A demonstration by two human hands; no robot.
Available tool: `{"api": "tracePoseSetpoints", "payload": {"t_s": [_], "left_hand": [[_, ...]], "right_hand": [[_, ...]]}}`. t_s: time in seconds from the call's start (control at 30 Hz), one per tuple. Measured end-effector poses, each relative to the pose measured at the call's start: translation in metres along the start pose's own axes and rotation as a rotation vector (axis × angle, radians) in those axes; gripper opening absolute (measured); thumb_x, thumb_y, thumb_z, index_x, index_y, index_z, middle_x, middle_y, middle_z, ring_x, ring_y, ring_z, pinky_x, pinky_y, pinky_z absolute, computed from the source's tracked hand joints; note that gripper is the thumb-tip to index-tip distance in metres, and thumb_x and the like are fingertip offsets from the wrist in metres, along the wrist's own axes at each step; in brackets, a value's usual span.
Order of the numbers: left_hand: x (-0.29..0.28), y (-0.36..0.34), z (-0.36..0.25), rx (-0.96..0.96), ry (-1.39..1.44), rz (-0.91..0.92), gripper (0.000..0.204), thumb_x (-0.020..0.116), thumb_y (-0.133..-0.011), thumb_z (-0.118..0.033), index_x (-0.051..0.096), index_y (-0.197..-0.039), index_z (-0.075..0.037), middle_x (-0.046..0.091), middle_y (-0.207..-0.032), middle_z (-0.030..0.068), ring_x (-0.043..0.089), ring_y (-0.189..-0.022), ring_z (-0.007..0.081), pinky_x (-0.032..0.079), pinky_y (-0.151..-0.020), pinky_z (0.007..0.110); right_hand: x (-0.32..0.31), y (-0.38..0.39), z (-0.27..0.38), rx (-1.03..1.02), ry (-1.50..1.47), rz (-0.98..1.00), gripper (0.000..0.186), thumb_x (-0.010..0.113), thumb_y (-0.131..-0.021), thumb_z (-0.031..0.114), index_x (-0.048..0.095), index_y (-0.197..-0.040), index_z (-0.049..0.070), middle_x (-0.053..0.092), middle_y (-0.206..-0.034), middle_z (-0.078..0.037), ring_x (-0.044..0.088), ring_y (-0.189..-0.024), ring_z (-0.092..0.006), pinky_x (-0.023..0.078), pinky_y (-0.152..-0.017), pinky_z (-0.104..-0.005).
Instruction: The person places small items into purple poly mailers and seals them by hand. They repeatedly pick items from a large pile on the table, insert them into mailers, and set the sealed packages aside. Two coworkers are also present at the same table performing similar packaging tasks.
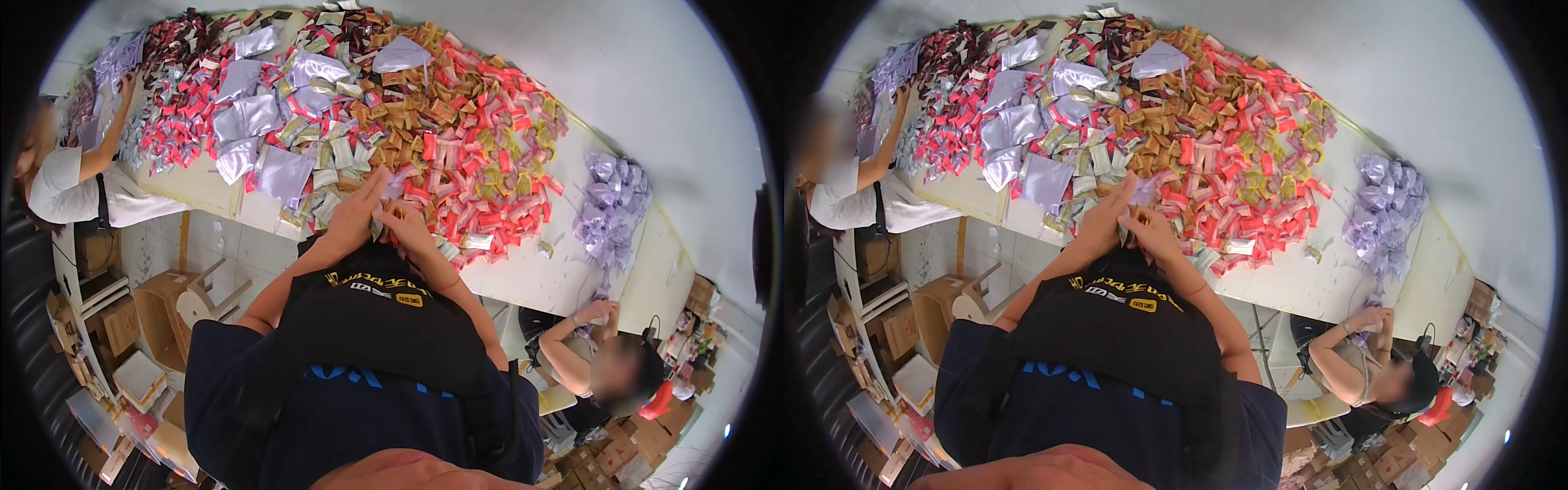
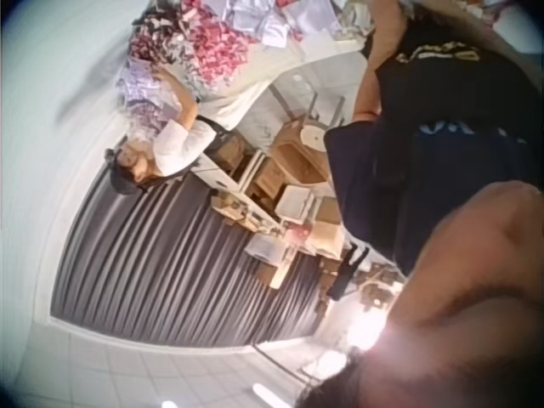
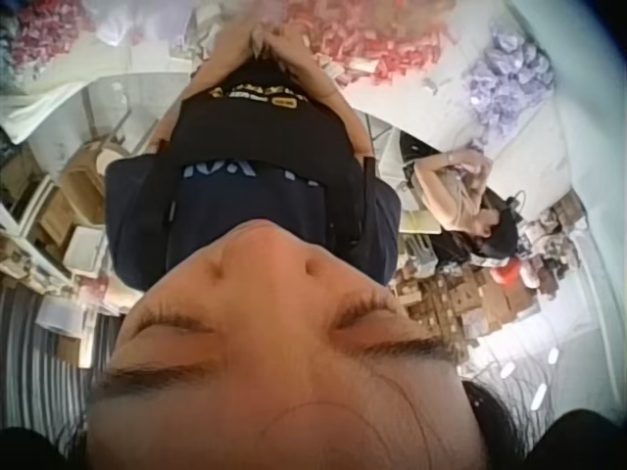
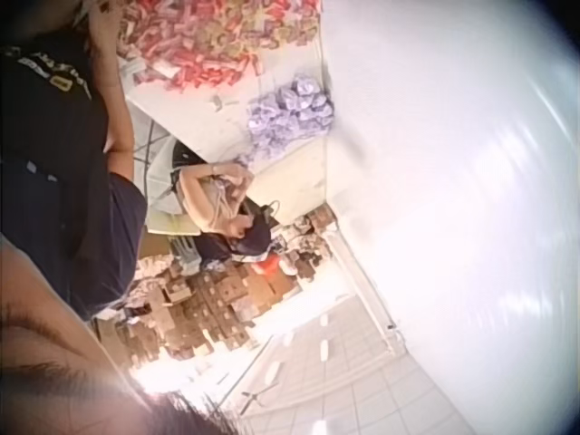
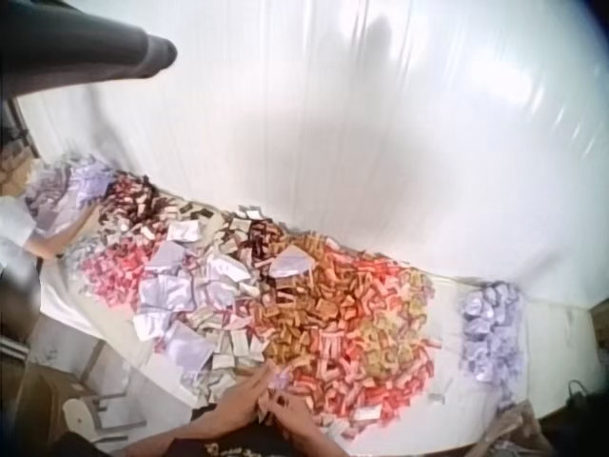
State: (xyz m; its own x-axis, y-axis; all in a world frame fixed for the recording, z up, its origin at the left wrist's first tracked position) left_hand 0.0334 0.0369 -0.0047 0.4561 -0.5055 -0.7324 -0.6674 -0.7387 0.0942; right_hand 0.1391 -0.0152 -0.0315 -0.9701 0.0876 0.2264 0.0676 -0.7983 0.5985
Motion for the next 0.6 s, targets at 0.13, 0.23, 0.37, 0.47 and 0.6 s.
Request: {"api": "tracePoseSetpoints", "payload": {"t_s": [0.13, 0.23, 0.37, 0.47, 0.6], "left_hand": [[0.002, 0.000, -0.010, 0.149, 0.029, -0.121, 0.079, 0.055, -0.069, 0.004, 0.028, -0.142, -0.009, 0.035, -0.142, 0.0129, 0.048, -0.117, 0.0330, 0.047, -0.087, 0.036], [-0.007, -0.004, -0.015, 0.126, 0.098, -0.253, 0.062, 0.053, -0.071, 0.005, 0.040, -0.131, -0.007, 0.048, -0.124, 0.0147, 0.052, -0.107, 0.0353, 0.047, -0.082, 0.038], [-0.001, -0.005, -0.018, 0.088, 0.204, -0.314, 0.030, 0.054, -0.073, 0.004, 0.052, -0.102, -0.006, 0.053, -0.092, 0.0141, 0.055, -0.084, 0.0351, 0.045, -0.068, 0.041], [0.003, -0.006, -0.015, 0.138, 0.231, -0.364, 0.019, 0.056, -0.074, 0.003, 0.055, -0.091, -0.004, 0.054, -0.083, 0.0121, 0.055, -0.077, 0.0326, 0.045, -0.063, 0.039], [0.007, -0.001, -0.017, 0.074, 0.378, -0.353, 0.010, 0.057, -0.075, 0.003, 0.054, -0.081, -0.004, 0.053, -0.076, 0.0102, 0.056, -0.068, 0.0289, 0.044, -0.058, 0.036]], "right_hand": [[-0.016, -0.005, -0.029, 0.071, -0.055, -0.020, 0.023, 0.064, -0.073, 0.011, 0.052, -0.090, 0.002, 0.053, -0.065, -0.003, 0.053, -0.048, -0.0116, 0.042, -0.042, -0.0235], [-0.019, -0.019, -0.042, 0.142, -0.274, -0.099, 0.022, 0.061, -0.075, 0.005, 0.052, -0.096, 0.003, 0.057, -0.072, -0.004, 0.058, -0.060, -0.0132, 0.044, -0.046, -0.0237], [-0.028, -0.042, -0.062, 0.068, -0.719, -0.129, 0.020, 0.051, -0.080, -0.003, 0.053, -0.099, 0.002, 0.060, -0.086, -0.008, 0.060, -0.072, -0.0173, 0.050, -0.062, -0.0268], [-0.029, -0.053, -0.054, -0.010, -0.921, -0.174, 0.019, 0.047, -0.083, 0.000, 0.054, -0.101, 0.001, 0.061, -0.095, -0.010, 0.062, -0.083, -0.0218, 0.052, -0.074, -0.0327], [-0.034, -0.063, -0.029, -0.070, -1.069, -0.219, 0.023, 0.042, -0.090, 0.008, 0.054, -0.107, 0.000, 0.061, -0.104, -0.012, 0.061, -0.094, -0.0269, 0.051, -0.081, -0.0392]]}}
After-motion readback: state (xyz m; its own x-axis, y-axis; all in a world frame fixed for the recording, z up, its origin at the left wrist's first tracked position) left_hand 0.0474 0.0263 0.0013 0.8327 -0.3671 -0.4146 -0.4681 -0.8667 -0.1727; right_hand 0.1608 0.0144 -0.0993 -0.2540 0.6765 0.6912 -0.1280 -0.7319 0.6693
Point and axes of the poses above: each hand's wrist, its own y-axis away from the middle knuckle, its own x-axis out of the palm, z = x × y, the point moved 5 cm from there along -y, towards the middle knuckle
